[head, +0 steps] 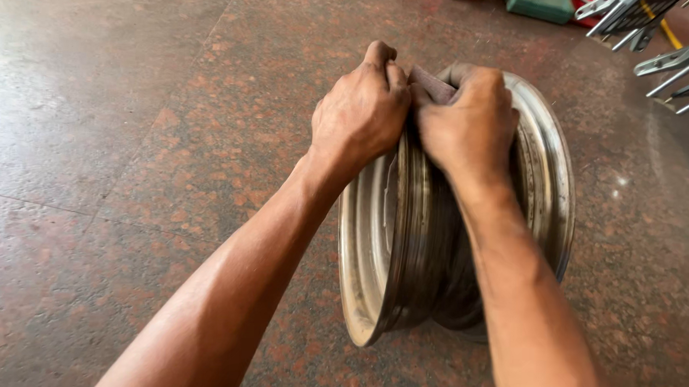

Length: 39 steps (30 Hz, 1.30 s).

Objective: The person scrubs the outer edge of a metal wheel rim using a small abrasive pad. They rotate the rim by hand to access different sections and continue scrubbing the same area repeatedly.

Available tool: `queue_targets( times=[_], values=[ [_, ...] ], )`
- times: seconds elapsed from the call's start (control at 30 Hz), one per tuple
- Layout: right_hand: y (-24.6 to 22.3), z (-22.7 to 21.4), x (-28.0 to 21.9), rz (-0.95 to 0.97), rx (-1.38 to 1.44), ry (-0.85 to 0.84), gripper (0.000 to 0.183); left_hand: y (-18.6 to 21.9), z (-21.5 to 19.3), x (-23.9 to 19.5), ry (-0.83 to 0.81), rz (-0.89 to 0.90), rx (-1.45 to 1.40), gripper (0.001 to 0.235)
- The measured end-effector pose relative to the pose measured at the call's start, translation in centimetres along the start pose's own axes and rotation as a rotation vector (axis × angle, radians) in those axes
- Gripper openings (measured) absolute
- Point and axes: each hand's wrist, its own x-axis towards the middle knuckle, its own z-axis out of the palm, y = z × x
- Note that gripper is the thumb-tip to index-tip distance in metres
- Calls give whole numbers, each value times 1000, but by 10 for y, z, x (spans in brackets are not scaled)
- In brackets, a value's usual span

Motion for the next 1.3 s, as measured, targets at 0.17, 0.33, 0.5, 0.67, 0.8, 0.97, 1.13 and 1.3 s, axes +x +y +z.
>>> queue_targets(
  times=[0.17, 0.33, 0.5, 0.67, 0.8, 0.97, 1.13, 1.3],
  values=[
    [-25, -42, -89, -131, 58, 147, 11, -2, 6, 3, 12, 23, -23, 45],
    [-1, -5, -18, -130, -137, 106, 11, -5, 6, 7, -34, -20, -38, 46],
    [-6, -13, -44, -42, -20, 59, 19, -6, 7, 17, -31, 8, 10, 44],
    [-53, -42, -153, -27, 11, 326, 23, -10, 9, 25, -27, -45, -8, 45],
    [-17, -21, -86, -24, 106, 183, 19, -9, 14, 28, 2, -46, 22, 43],
    [-35, -29, -100, -127, 93, 267, 21, -14, 11, 45, 4, -16, -18, 43],
    [-41, -35, -137, -69, 124, 223, 24, -22, 22, 49, -19, -40, -77, 43],
    [-9, -20, -60, -45, 189, 23, 19, -17, 18, 46, 15, -81, -49, 42]
  ],
)
